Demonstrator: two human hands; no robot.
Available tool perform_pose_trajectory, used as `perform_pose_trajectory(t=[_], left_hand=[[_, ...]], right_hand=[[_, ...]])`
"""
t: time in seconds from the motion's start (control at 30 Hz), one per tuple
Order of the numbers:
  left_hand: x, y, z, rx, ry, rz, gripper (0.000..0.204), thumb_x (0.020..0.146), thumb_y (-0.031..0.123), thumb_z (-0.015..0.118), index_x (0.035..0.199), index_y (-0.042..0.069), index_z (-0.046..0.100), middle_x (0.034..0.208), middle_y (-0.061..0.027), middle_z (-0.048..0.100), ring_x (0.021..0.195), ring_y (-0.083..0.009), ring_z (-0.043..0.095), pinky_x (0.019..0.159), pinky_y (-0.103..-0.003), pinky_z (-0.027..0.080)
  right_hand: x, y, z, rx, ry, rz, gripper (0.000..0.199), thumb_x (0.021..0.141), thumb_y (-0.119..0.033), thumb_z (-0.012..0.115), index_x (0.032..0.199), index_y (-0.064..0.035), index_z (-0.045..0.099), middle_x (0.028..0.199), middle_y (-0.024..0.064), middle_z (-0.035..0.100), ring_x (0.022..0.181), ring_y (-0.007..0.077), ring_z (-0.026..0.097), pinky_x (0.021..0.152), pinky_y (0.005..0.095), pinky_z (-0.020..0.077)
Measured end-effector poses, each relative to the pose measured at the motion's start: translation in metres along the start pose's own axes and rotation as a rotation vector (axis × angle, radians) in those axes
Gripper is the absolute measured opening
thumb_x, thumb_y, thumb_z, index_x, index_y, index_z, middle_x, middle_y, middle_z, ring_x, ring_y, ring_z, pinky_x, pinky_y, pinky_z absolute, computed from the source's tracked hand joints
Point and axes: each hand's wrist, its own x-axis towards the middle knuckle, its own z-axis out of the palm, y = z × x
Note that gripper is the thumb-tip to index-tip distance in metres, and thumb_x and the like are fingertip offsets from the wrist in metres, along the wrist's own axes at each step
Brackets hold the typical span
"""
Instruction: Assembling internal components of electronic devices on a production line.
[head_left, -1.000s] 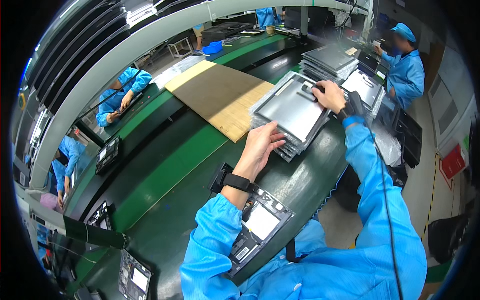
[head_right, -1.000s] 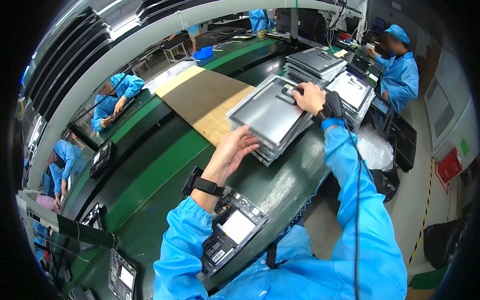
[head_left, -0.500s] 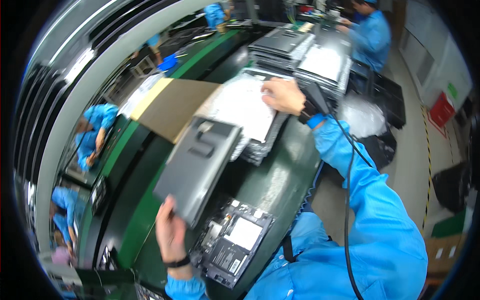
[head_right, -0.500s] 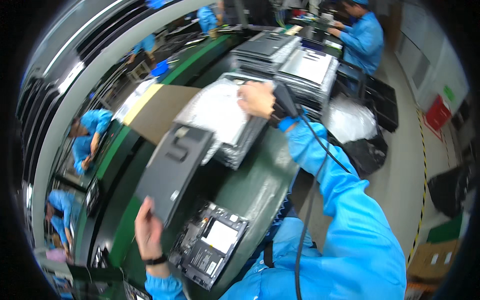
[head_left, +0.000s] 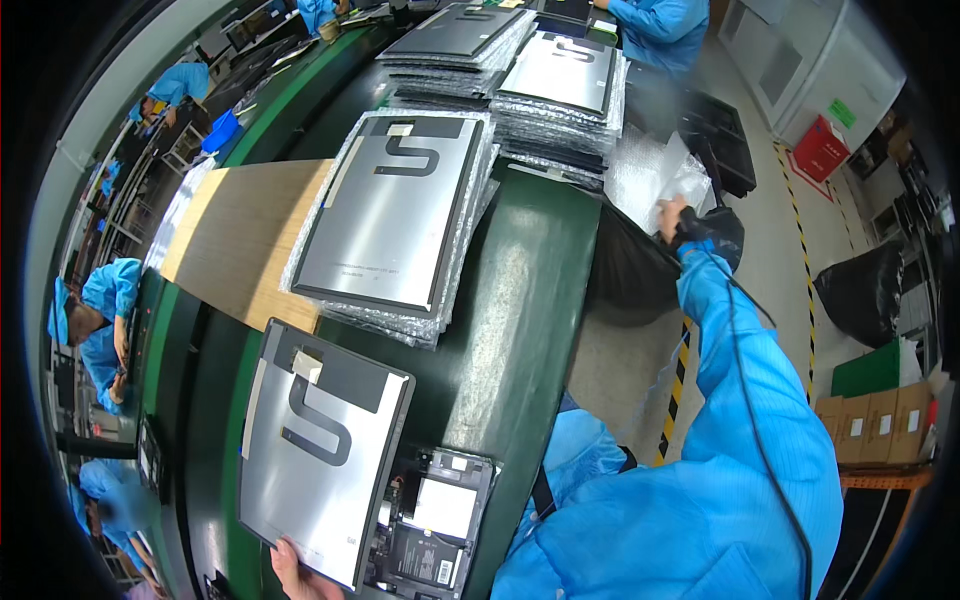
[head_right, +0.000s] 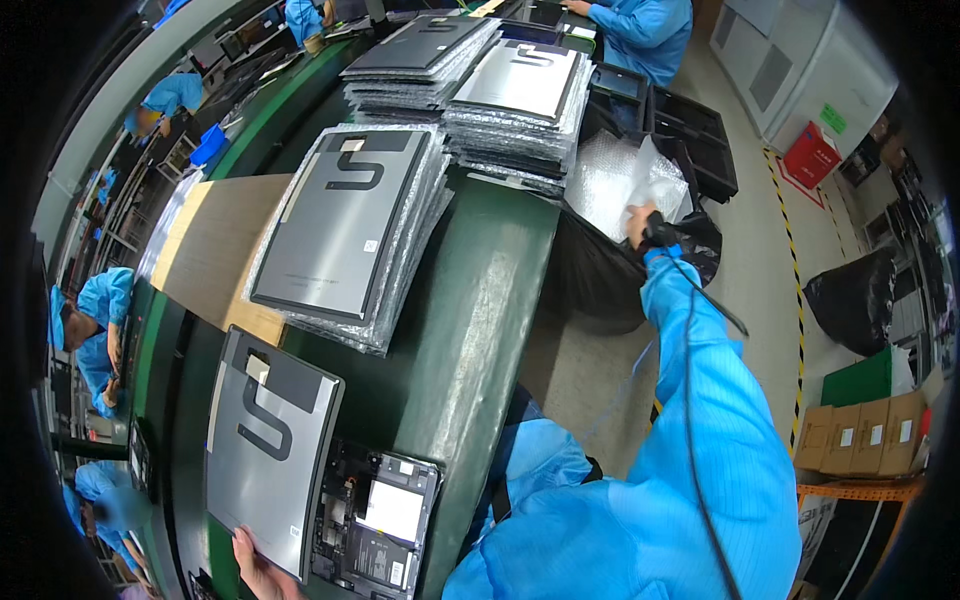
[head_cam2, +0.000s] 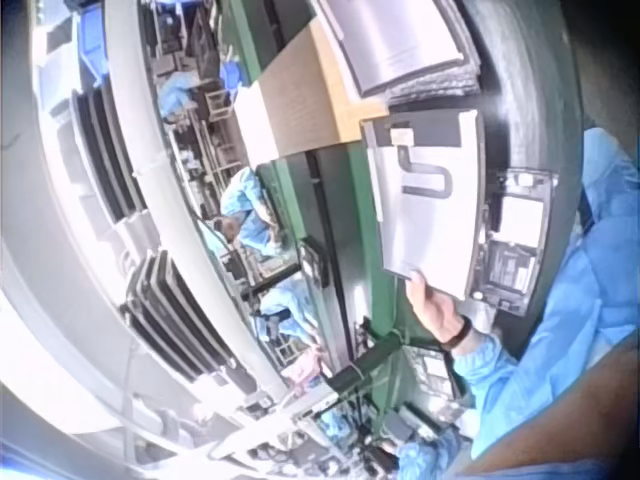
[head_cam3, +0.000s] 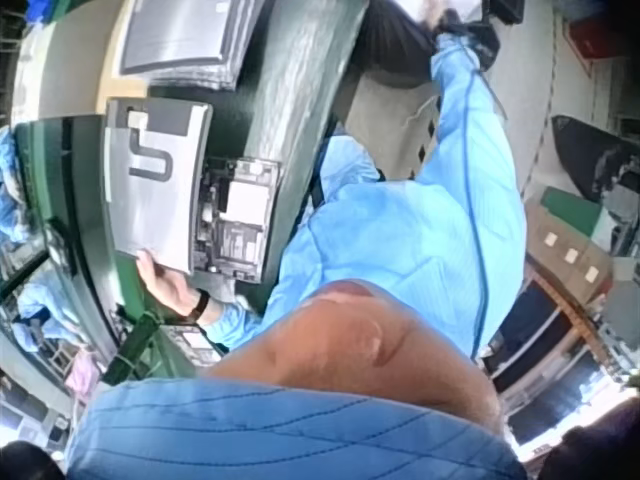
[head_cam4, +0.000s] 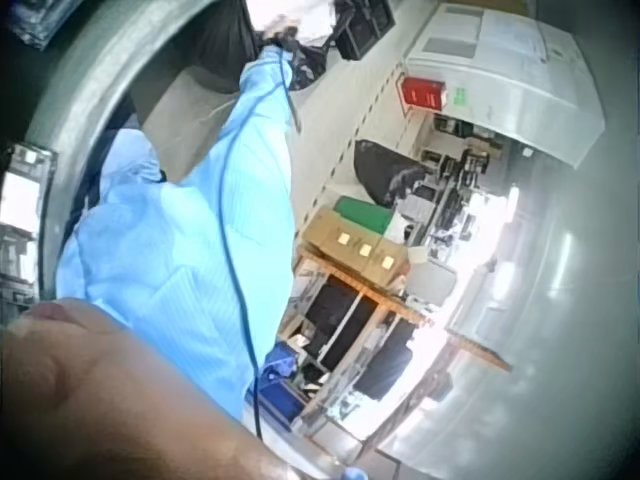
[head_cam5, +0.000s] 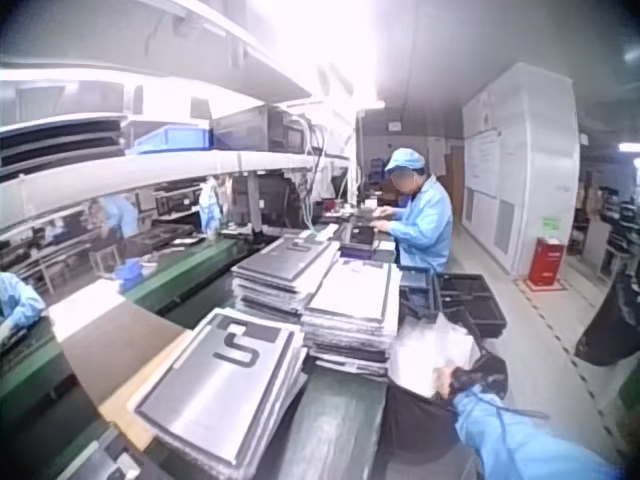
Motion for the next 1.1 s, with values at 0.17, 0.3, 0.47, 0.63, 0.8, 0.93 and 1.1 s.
perform_pose_trajectory(t=[0.17,0.3,0.47,0.63,0.8,0.93,1.1], left_hand=[[-0.014,0.003,0.004,0.027,-0.029,0.001,0.031,0.095,0.015,0.073,0.120,-0.003,0.067,0.122,-0.0126,0.068,0.116,-0.0241,0.061,0.108,-0.041,0.044],[-0.018,-0.002,-0.009,0.053,-0.051,-0.028,0.043,0.096,0.016,0.071,0.132,-0.006,0.061,0.134,-0.0164,0.064,0.124,-0.0278,0.059,0.112,-0.043,0.041],[-0.045,-0.003,-0.047,0.078,-0.032,-0.032,0.054,0.096,0.016,0.070,0.142,-0.009,0.053,0.141,-0.0182,0.060,0.128,-0.0305,0.056,0.116,-0.043,0.039],[-0.099,-0.019,-0.036,0.132,0.106,0.014,0.038,0.095,0.019,0.064,0.122,-0.008,0.062,0.109,-0.0135,0.070,0.094,-0.0153,0.065,0.085,-0.027,0.049],[-0.130,-0.056,-0.082,0.048,-0.122,-0.243,0.028,0.096,0.010,0.071,0.118,-0.006,0.068,0.107,-0.0090,0.073,0.095,-0.0129,0.066,0.088,-0.030,0.051],[-0.154,-0.070,-0.083,0.312,0.231,-0.103,0.044,0.097,0.001,0.068,0.135,0.001,0.047,0.114,-0.0089,0.068,0.104,-0.0163,0.067,0.094,-0.033,0.052],[-0.130,-0.098,-0.077,0.067,0.219,-0.124,0.054,0.097,0.001,0.067,0.144,-0.003,0.040,0.129,-0.0142,0.067,0.115,-0.0205,0.066,0.101,-0.033,0.051]], right_hand=[[0.017,-0.122,-0.012,-0.012,-0.220,-0.282,0.029,0.089,-0.020,0.065,0.115,-0.0156,0.078,0.130,0.0243,0.063,0.122,0.0440,0.056,0.101,0.0473,0.0492],[0.052,-0.099,-0.002,0.271,-0.799,-0.051,0.039,0.092,-0.043,0.060,0.114,-0.0181,0.080,0.137,0.0188,0.065,0.129,0.0491,0.052,0.115,0.0554,0.0395],[0.030,-0.117,-0.089,0.446,-0.105,0.061,0.030,0.096,-0.019,0.057,0.114,-0.0075,0.077,0.118,0.0172,0.074,0.107,0.0358,0.069,0.105,0.0437,0.0486],[-0.086,-0.321,-0.348,1.574,-0.865,0.344,0.057,0.108,-0.045,0.051,0.144,-0.0004,0.052,0.117,0.0155,0.071,0.093,0.0241,0.075,0.071,0.0305,0.0594],[-0.168,-0.400,-0.397,1.636,-1.943,0.198,0.041,0.111,-0.025,0.051,0.141,0.0032,0.049,0.119,0.0187,0.069,0.088,0.0277,0.076,0.060,0.0301,0.0592],[-0.192,-0.414,-0.392,1.521,-1.975,0.175,0.031,0.111,-0.024,0.051,0.125,0.0025,0.056,0.104,0.0147,0.073,0.078,0.0233,0.076,0.056,0.0281,0.0569],[-0.189,-0.418,-0.377,1.339,-1.998,0.161,0.033,0.111,-0.029,0.051,0.120,0.0011,0.061,0.104,0.0139,0.074,0.077,0.0223,0.076,0.057,0.0273,0.0564]])
